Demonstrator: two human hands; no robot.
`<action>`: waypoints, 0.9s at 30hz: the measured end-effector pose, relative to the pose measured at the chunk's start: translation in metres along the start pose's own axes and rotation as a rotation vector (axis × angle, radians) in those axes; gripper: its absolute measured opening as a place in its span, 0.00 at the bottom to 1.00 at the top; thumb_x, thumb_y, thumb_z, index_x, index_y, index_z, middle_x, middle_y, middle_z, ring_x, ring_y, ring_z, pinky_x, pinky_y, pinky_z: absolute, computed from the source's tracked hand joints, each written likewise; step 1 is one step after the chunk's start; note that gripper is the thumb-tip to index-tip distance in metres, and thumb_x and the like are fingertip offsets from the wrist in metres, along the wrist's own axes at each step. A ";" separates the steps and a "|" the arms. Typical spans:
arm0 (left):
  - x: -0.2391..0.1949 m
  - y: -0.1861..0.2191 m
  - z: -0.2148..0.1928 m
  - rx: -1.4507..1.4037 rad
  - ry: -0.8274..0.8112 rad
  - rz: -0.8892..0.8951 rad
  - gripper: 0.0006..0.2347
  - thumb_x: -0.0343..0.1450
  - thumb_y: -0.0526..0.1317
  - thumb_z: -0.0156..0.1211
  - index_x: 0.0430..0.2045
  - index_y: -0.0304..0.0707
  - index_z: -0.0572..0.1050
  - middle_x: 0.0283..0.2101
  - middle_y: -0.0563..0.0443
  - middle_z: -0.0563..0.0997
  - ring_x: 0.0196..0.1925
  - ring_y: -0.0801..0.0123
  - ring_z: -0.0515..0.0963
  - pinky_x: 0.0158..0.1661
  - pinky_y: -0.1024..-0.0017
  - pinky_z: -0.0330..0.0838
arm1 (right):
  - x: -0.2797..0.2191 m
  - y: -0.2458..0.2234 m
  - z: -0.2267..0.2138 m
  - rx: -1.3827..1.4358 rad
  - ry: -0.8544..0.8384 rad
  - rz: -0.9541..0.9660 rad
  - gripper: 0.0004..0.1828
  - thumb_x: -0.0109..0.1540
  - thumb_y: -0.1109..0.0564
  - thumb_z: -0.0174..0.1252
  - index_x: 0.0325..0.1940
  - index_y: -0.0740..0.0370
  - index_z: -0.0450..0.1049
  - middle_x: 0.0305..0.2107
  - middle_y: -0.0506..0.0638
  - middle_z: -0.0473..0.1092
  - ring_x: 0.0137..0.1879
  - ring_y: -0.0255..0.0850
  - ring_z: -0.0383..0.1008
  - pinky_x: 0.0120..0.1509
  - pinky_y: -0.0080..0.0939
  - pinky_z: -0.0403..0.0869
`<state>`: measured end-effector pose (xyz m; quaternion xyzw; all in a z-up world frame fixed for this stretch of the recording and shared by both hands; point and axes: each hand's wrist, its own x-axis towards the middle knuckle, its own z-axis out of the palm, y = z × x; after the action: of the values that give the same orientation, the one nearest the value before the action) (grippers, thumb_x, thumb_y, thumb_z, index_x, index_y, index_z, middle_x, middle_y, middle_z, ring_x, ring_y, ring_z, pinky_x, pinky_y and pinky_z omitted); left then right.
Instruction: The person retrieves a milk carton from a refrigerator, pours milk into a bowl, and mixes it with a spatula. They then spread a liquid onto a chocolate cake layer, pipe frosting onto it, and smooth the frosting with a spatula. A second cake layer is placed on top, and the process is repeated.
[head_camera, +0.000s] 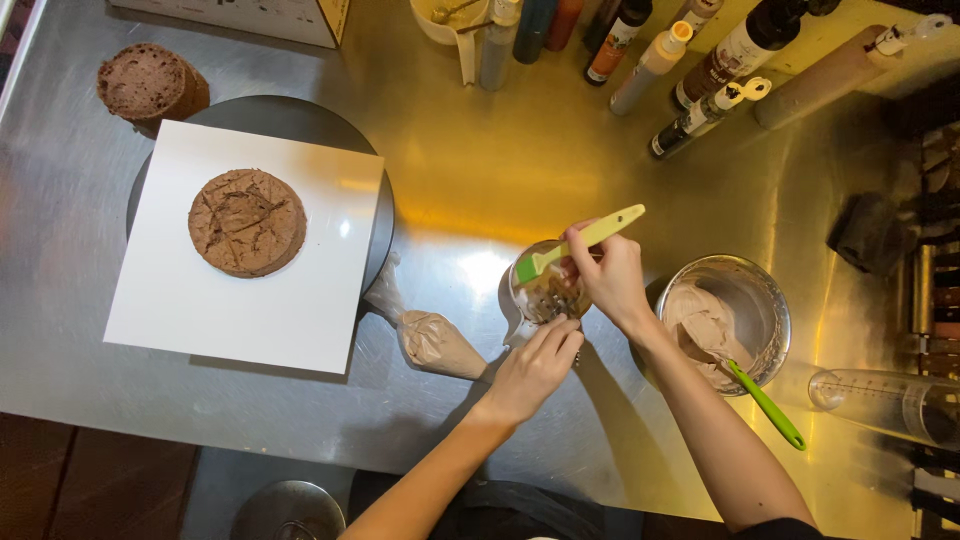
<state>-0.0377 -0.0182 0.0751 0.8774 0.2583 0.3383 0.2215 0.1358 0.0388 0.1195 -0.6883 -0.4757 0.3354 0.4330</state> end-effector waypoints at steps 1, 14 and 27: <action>0.000 -0.002 -0.001 0.001 0.004 -0.008 0.11 0.67 0.27 0.59 0.42 0.27 0.71 0.51 0.39 0.79 0.59 0.52 0.80 0.53 0.66 0.78 | -0.003 0.002 0.001 0.040 0.038 -0.003 0.14 0.69 0.56 0.55 0.43 0.72 0.76 0.24 0.52 0.76 0.29 0.35 0.79 0.32 0.35 0.79; 0.009 -0.012 -0.012 -0.072 0.000 -0.187 0.16 0.66 0.23 0.55 0.49 0.25 0.70 0.46 0.36 0.80 0.49 0.48 0.82 0.43 0.63 0.80 | -0.052 0.003 -0.018 -0.235 0.378 -0.164 0.09 0.72 0.59 0.53 0.45 0.71 0.74 0.24 0.54 0.74 0.27 0.40 0.78 0.31 0.35 0.77; 0.007 -0.022 -0.015 -0.251 0.106 -0.332 0.09 0.72 0.26 0.55 0.43 0.33 0.69 0.43 0.38 0.81 0.47 0.44 0.81 0.42 0.56 0.78 | -0.053 0.004 0.029 -0.125 0.294 -0.241 0.09 0.71 0.59 0.54 0.47 0.69 0.74 0.28 0.53 0.76 0.31 0.35 0.80 0.34 0.33 0.78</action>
<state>-0.0506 0.0061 0.0766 0.7694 0.3664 0.3723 0.3676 0.0946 -0.0035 0.1070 -0.6936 -0.5060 0.1467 0.4912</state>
